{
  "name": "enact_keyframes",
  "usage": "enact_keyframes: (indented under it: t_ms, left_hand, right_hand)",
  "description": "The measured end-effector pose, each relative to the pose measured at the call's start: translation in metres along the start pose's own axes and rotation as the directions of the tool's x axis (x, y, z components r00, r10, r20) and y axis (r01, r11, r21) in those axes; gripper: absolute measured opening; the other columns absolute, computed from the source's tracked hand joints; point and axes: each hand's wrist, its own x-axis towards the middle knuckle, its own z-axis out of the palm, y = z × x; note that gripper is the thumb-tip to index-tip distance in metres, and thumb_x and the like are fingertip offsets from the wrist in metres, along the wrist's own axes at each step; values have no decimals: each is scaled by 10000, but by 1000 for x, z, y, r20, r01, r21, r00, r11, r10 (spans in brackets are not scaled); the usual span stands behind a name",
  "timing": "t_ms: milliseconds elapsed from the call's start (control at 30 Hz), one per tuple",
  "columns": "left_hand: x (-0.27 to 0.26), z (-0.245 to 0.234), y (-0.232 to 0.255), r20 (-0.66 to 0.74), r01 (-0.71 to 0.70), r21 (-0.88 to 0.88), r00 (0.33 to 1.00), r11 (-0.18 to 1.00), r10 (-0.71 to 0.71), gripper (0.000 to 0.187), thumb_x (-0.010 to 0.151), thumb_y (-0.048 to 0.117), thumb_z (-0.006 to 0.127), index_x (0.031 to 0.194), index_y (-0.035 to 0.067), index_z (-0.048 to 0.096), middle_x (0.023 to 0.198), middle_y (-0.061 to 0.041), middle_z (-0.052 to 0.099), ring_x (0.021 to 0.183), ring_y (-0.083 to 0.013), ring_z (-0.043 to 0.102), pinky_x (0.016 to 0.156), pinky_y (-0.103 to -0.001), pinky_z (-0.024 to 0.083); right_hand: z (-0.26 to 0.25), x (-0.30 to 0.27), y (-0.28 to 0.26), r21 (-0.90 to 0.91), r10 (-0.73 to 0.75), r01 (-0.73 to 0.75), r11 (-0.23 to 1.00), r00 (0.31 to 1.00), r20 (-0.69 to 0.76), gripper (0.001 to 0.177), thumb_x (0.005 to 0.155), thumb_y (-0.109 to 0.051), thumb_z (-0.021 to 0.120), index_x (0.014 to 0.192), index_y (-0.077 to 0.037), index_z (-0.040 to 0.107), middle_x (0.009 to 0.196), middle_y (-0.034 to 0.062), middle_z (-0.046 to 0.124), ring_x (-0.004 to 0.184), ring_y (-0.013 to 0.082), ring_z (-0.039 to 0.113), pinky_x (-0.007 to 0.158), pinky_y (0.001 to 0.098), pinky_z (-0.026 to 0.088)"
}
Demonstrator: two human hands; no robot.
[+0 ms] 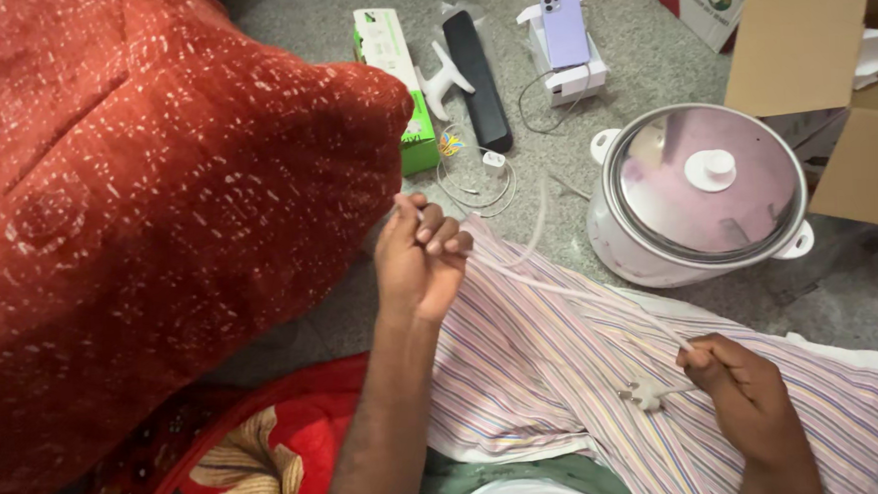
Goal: The person assembles a new rice cooker by placing the inner pot into the base, attaching the lid, and coiling the power cord. They then remove foam inserts from the box and fold the packaging.
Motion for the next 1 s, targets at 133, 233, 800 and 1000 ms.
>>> enact_keyframes:
  t_ms: [133,233,800,1000]
  left_hand:
    - [1,-1,17,103,-32,-42,994,999,36,338,1118,404,431,989,119,560,619,56,348,519,-70,319,528,-245,343]
    - [7,-8,40,82,-83,-67,993,994,89,365,1121,413,416,988,108,565,615,56,335,511,-70,287,496,-238,322]
    - [8,-44,22,52,7,204,998,979,-17,356,1119,381,427,1130,67,595,640,48,365,534,-74,323,519,-243,339]
    - [-33,-44,-74,115,82,604,975,793,-188,281,1099,305,470,1126,49,582,719,-7,509,673,-141,488,675,-314,457]
  right_hand:
    - [-26,-16,9,-69,71,-66,995,994,80,126,989,-94,662,983,22,712,800,63,636,797,109,542,715,280,465]
    - [-60,-23,22,-122,69,-50,991,985,159,123,926,-103,653,956,-5,720,845,66,717,775,103,658,720,266,541]
    - [-77,-27,1,-63,39,-104,993,763,-645,193,1121,-142,630,1036,28,659,815,18,626,742,67,541,671,228,448]
    - [2,33,-9,695,250,122,708,878,-408,189,1115,-204,566,989,-66,541,667,-23,426,501,81,366,452,238,326]
